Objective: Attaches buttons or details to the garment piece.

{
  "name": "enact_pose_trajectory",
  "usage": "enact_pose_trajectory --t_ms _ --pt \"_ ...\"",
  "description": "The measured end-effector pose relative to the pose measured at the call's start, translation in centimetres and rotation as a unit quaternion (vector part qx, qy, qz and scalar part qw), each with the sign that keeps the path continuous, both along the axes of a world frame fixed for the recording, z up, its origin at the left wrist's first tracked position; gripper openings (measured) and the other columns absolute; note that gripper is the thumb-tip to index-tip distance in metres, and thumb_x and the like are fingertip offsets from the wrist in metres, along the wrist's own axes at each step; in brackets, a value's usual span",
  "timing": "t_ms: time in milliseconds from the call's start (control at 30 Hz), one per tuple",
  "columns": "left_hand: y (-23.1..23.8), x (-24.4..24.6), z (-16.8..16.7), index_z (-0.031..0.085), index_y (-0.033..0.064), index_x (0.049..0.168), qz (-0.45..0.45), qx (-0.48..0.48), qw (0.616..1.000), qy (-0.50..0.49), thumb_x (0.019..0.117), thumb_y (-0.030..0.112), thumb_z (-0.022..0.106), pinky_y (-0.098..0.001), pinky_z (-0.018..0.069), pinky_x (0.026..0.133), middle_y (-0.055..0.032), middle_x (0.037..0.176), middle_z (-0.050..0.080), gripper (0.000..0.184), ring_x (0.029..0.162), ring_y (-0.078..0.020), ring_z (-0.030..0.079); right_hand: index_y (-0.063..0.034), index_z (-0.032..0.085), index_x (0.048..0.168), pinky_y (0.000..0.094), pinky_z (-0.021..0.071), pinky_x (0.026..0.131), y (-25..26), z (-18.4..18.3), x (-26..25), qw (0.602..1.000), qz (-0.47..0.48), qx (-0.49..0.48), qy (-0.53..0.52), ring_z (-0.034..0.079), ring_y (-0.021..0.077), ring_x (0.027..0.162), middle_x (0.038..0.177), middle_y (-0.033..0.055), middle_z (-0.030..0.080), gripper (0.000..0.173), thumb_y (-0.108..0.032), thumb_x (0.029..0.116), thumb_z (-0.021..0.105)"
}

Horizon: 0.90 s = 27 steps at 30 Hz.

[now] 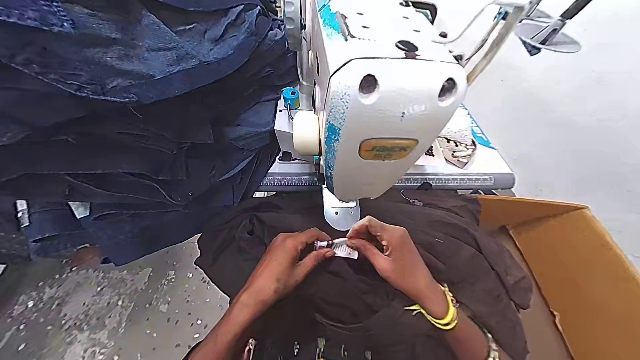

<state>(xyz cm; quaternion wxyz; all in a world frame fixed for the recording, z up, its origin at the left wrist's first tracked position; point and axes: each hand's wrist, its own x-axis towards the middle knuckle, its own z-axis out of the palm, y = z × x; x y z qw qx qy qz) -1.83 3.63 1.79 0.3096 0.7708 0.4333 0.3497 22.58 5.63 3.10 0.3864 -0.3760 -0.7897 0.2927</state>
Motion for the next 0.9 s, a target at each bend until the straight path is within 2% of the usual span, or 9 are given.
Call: enact_pose_trajectory --t_ms 100,267,500,567,600,667,700,800,900 --pt "1.6 -0.4 0.6 0.070 0.0104 0.097 0.033 -0.057 0.997 -0.052 0.0981 0.037 0.064 -0.0138 0.0476 0.064 0.0069 0.078 0.066 0.027 0.069 0.0059 0.058 -0.0018 0.065 0.101 0.0158 0.0540 0.067 1.6 -0.4 -1.2 0.997 -0.045 0.009 0.063 0.063 0.0004 0.072 0.083 0.0014 0.068 0.014 -0.015 0.0969 0.068" --pt "5.5 1.0 2.3 0.062 0.0114 0.091 0.076 -0.148 0.985 -0.036 0.0995 0.026 0.058 -0.0181 0.0403 0.062 0.0095 0.071 0.053 0.018 0.064 0.0044 0.049 0.0009 0.062 0.102 0.0172 0.0531 0.065 3.8 -0.1 -2.0 0.983 -0.170 0.070 0.024 0.064 0.0023 0.070 0.080 0.0036 0.068 0.017 -0.009 0.0880 0.067" --pt "6.5 1.3 3.5 0.064 0.0094 0.093 0.104 -0.167 0.980 -0.015 0.0974 0.018 0.060 -0.0191 0.0431 0.068 0.0077 0.077 0.056 0.011 0.072 0.0045 0.052 0.0010 0.061 0.104 0.0154 0.0535 0.059 5.4 -0.4 1.5 0.968 -0.250 -0.009 0.031 0.060 -0.0041 0.063 0.079 -0.0025 0.063 0.022 -0.019 0.0956 0.063" --pt "6.5 1.3 3.3 0.066 0.0104 0.095 0.103 -0.162 0.981 -0.028 0.0970 0.018 0.060 -0.0173 0.0455 0.071 0.0092 0.080 0.059 0.010 0.076 0.0068 0.055 0.0021 0.064 0.105 0.0248 0.0548 0.061 6.7 -0.5 3.1 0.953 -0.298 0.025 -0.039 0.064 0.0061 0.066 0.080 0.0041 0.066 0.022 -0.017 0.0965 0.060" --pt "6.5 1.3 3.1 0.066 0.0106 0.096 0.100 -0.162 0.981 -0.034 0.0968 0.019 0.060 -0.0174 0.0466 0.073 0.0091 0.082 0.061 0.010 0.078 0.0070 0.056 0.0031 0.067 0.105 0.0347 0.0556 0.064 7.7 -0.7 4.1 0.942 -0.321 0.051 -0.085 0.067 0.0165 0.070 0.083 0.0104 0.069 0.021 -0.015 0.0972 0.059" --pt "6.7 1.3 2.7 0.065 0.0112 0.097 0.095 -0.173 0.979 -0.042 0.0971 0.019 0.059 -0.0188 0.0465 0.073 0.0083 0.083 0.061 0.010 0.079 0.0053 0.057 0.0039 0.072 0.107 0.0536 0.0548 0.075 9.9 -1.1 5.8 0.924 -0.338 0.077 -0.163 0.070 0.0372 0.087 0.094 0.0222 0.071 0.021 -0.012 0.0978 0.061" --pt "6.8 1.3 2.6 0.065 0.0116 0.098 0.094 -0.178 0.979 -0.044 0.0976 0.020 0.059 -0.0187 0.0467 0.073 0.0085 0.082 0.061 0.011 0.078 0.0050 0.057 0.0034 0.073 0.109 0.0580 0.0543 0.080 10.9 -1.3 6.3 0.920 -0.329 0.079 -0.196 0.069 0.0433 0.097 0.102 0.0254 0.070 0.022 -0.013 0.0982 0.063" --pt "6.7 1.3 2.6 0.065 0.0113 0.098 0.097 -0.181 0.977 -0.047 0.0983 0.020 0.059 -0.0180 0.0474 0.074 0.0088 0.083 0.062 0.011 0.079 0.0056 0.057 0.0042 0.073 0.114 0.0606 0.0517 0.086 13.1 -1.8 6.2 0.915 -0.281 0.108 -0.267 0.065 0.0475 0.105 0.109 0.0275 0.067 0.026 -0.014 0.0972 0.067" --pt "6.4 1.3 2.7 0.066 0.0093 0.100 0.107 -0.173 0.978 -0.043 0.0983 0.019 0.059 -0.0180 0.0478 0.075 0.0081 0.084 0.062 0.012 0.079 0.0057 0.057 0.0068 0.069 0.119 0.0593 0.0507 0.085 14.2 -2.2 5.3 0.894 -0.284 0.103 -0.331 0.063 0.0476 0.107 0.111 0.0284 0.065 0.026 -0.005 0.0977 0.063"
